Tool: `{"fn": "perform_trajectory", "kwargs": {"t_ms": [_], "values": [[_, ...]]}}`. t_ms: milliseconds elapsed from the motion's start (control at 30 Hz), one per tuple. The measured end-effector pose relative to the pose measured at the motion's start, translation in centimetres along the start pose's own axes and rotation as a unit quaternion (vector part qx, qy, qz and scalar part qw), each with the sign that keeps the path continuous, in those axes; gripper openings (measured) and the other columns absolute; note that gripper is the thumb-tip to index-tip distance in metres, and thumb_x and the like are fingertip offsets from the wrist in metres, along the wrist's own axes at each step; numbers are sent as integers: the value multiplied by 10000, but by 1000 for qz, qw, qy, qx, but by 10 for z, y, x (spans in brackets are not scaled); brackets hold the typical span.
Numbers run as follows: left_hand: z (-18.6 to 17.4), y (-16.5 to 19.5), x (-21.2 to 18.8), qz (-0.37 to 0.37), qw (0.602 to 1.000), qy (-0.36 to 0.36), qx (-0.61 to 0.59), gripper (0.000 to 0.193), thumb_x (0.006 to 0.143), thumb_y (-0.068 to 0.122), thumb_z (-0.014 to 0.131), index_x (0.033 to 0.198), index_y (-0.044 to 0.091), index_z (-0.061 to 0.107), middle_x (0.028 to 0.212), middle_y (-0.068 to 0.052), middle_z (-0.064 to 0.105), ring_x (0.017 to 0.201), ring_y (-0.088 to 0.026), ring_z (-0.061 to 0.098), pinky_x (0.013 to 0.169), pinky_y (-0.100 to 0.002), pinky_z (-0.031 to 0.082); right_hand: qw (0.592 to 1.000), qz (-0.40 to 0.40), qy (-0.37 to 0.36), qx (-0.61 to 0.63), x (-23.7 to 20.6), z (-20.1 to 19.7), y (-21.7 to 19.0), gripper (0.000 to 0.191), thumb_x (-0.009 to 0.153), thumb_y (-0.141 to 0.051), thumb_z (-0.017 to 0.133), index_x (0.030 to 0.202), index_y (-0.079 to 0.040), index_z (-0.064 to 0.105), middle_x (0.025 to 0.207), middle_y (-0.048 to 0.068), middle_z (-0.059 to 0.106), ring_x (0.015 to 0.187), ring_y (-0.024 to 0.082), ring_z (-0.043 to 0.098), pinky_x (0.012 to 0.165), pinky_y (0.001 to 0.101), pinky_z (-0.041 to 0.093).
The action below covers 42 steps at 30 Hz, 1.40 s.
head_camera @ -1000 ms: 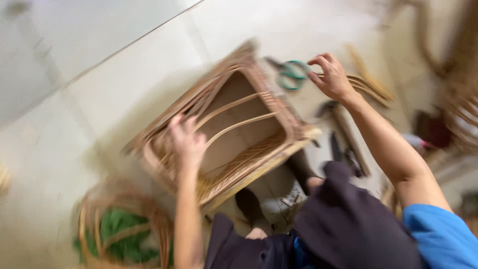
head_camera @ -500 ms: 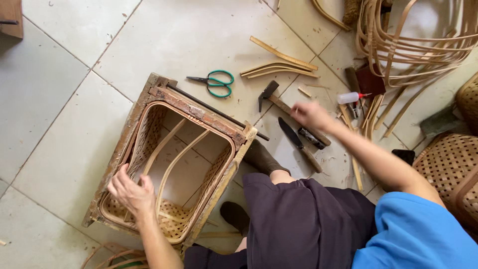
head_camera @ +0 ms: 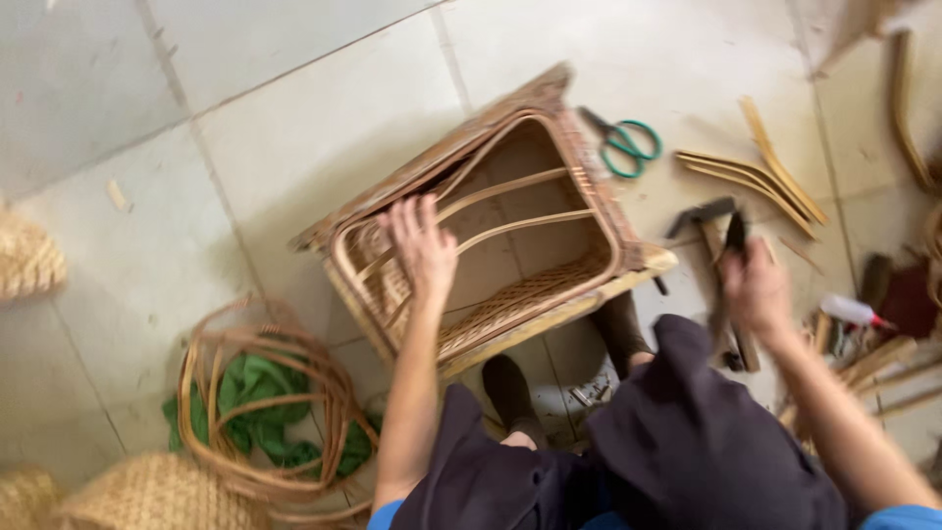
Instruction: The person inserts curved bamboo strips into a woven basket frame, secures them with a hammer, and trims excess with scissors. They then remove the finished basket from the wooden jig and place it with other completed baskets.
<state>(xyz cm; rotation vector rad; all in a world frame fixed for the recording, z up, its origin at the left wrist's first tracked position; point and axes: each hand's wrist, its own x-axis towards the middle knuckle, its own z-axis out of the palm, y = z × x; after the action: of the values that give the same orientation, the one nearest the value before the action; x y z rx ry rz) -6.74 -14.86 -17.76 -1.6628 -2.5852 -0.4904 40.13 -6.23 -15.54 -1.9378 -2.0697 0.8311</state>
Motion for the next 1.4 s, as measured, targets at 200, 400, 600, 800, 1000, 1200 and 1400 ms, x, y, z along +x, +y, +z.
{"fn": "perform_trajectory", "kwargs": {"t_ms": [200,400,600,800,1000,1200,1400], "values": [[12,2,11,-16,994,-89,61,682,854,1,665,1499,55,452,1495,-214,484,1460,-348,384,1303,-551,125,912,-284,-166,-243,108,-11,-226,408,1080,-24,511,1454,-178,560,1390,201,587,686,285,725,466,317,590],[20,-2,22,-6,997,-80,17,633,810,143,656,1389,9,438,1472,-308,454,1408,-429,378,1231,-565,157,665,-677,-103,-298,110,106,-394,599,911,-69,652,1488,-73,488,1294,172,591,933,231,661,566,283,604],[36,0,15,-27,997,-25,-71,529,944,7,544,1465,-35,463,1428,-230,571,1406,-325,506,1300,-487,277,584,-692,-91,-415,98,154,-444,448,950,-91,670,1377,-57,537,1056,86,563,803,168,593,650,296,596],[32,3,15,-32,993,-24,-114,660,857,314,646,1344,-106,496,1244,-280,623,1217,-365,575,1132,-503,367,549,-687,-81,-470,81,168,-466,406,944,-98,642,1317,16,529,967,109,541,732,167,576,554,301,579],[34,1,10,-59,986,-39,-148,388,1030,165,513,1352,-50,546,1221,-229,656,1179,-313,621,1113,-467,452,532,-673,-44,-512,71,169,-470,356,942,-124,668,1239,46,570,959,112,546,696,162,559,488,289,541],[46,3,12,-105,975,-50,-191,368,1089,172,456,1383,-40,522,1284,-214,638,1218,-310,601,1134,-459,442,550,-631,-73,-542,74,164,-466,319,944,-115,668,1204,52,584,911,87,550,634,109,515,438,241,484],[39,5,18,-2,999,46,8,556,939,98,550,1471,42,398,1470,-191,475,1410,-356,434,1224,-550,258,571,-609,-79,-545,98,154,-440,123,1003,-97,638,1052,15,626,844,63,576,596,84,484,434,225,447]]}}
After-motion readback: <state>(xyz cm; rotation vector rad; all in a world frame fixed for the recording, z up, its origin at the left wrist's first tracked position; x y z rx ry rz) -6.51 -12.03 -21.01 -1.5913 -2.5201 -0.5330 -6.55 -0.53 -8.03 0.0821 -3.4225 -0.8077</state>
